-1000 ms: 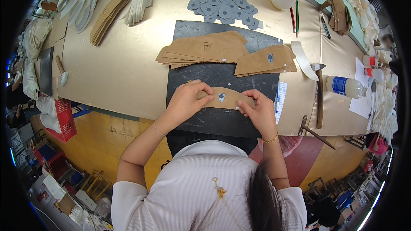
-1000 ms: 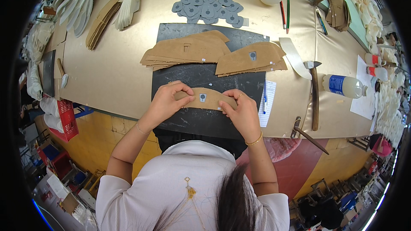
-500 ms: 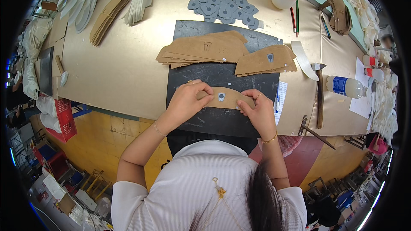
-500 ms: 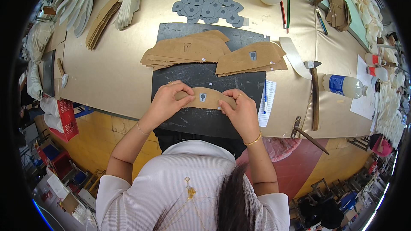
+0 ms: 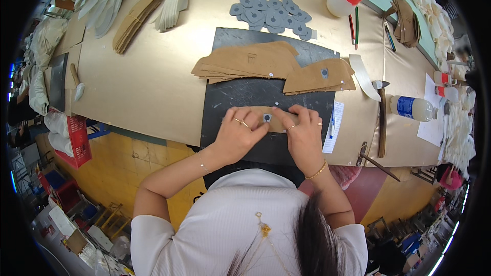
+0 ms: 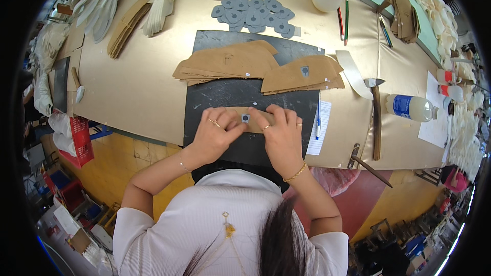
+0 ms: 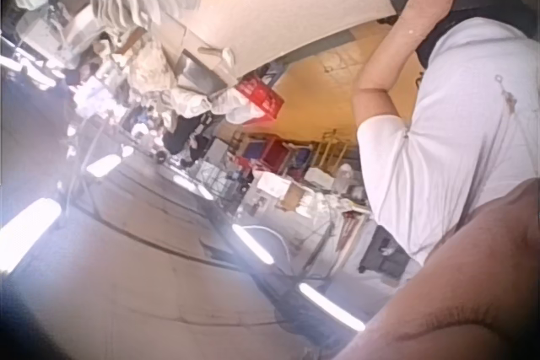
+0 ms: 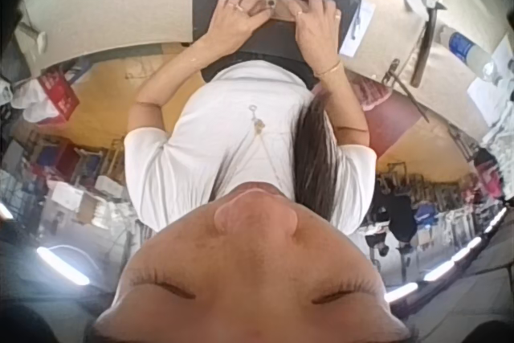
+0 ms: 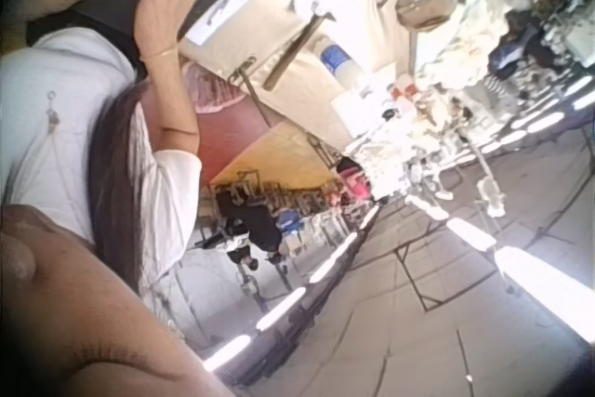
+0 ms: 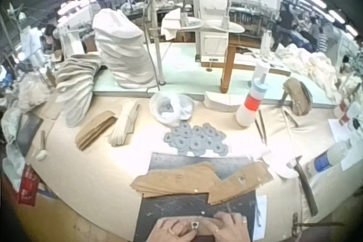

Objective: The person repeatedly picks up small gray circular inserts and places them into cutouts on brown cardboard shoe parts. They stack the completed parts and occasionally apply liquid from a plastic bottle onto the inserts. The work is performed at a table in a factory setting with sewing machines and fabric visible in the background.

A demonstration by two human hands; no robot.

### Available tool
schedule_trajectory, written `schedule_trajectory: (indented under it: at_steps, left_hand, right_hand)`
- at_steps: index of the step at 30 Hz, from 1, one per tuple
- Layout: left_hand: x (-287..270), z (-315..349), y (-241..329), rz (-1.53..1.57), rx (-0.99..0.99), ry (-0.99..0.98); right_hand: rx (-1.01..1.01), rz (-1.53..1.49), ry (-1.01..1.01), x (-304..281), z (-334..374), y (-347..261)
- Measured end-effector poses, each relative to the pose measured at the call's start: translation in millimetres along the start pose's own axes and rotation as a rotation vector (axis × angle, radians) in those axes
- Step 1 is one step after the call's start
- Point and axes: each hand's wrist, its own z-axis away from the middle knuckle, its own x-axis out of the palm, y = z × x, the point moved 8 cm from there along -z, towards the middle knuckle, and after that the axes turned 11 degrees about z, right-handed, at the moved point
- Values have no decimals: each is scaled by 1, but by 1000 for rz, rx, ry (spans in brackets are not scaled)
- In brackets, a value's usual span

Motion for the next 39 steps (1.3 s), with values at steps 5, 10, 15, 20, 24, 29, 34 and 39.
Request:
schedule_trajectory:
  at_steps: [5, 10, 15, 20, 24, 29, 34, 39]
  left_hand:
    - [6, 8, 9, -62, 188, 20]
    - [10, 16, 11, -143, 137, -88]
    - [11, 16, 6, -145, 120, -7]
    - [24, 19, -5, -54, 50, -79]
    - [29, 20, -7, -3, 44, -80]
    - [31, 14, -9, 13, 20, -107]
    - [33, 8, -19, 57, -23, -232]
    - [32, 11, -15, 55, -12, -177]
  right_hand:
    - [-151, 87, -25, -4, 0, -10]
    - [-246, 208, -4, -9, -6, -23]
    - [-273, 155, -4, -8, -10, -29]
    - [-221, 77, -16, 5, -6, -20]
    - [-195, 81, -4, 1, -3, -25]
    - [-207, 83, 28, -1, -3, -24]
    - [-175, 11, -16, 2, -8, -15]
    - [-159, -23, -31, 3, -8, -15]
